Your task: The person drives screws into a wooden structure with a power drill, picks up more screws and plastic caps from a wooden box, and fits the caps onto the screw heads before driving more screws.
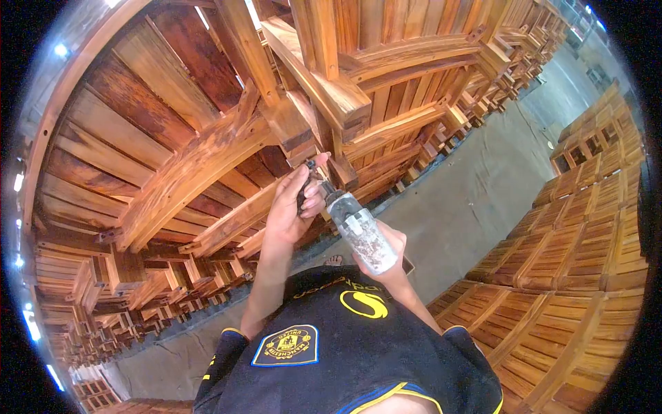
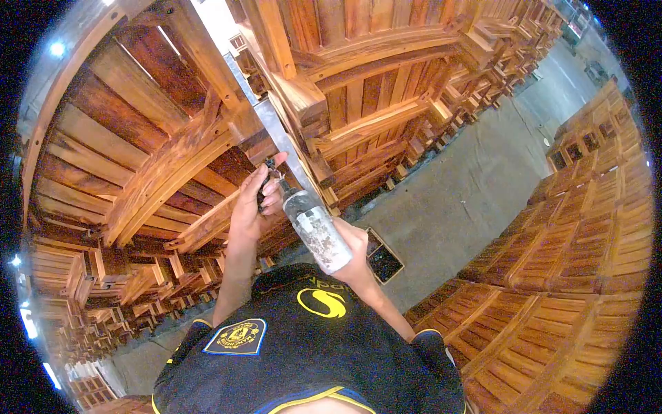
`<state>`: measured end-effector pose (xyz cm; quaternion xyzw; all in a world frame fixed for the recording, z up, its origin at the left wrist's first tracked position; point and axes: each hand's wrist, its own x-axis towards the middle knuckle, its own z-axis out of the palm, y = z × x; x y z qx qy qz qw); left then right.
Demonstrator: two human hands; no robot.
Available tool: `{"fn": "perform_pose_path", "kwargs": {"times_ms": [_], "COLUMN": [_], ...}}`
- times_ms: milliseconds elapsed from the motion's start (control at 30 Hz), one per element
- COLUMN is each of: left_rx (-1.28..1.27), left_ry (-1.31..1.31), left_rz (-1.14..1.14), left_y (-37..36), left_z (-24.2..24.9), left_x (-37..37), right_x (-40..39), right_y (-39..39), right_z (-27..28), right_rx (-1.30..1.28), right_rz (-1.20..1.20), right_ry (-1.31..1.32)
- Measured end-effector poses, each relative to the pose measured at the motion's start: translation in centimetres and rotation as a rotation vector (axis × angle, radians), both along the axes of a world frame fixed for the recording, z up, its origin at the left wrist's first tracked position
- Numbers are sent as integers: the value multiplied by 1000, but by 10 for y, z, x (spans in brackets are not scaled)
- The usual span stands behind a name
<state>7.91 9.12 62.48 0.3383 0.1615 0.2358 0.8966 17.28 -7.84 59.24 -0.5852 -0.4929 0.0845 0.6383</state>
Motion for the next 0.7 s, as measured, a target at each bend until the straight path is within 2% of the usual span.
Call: {"fn": "perform_pose_path", "kwargs": {"times_ms": [367,700], "left_rx": [-58,-59], "left_ry": [-13,-5], "left_rz": [-25,-40], "left_y": [5,8], "left_z": [0,-3], "left_x": [-4,-5], "right_x": [2,0], "right_y": [1,3], "right_z": [-6,4], "right_rx": [-23,-12], "right_rz": [-3,-14], "right_ry": [-84,-49]}}
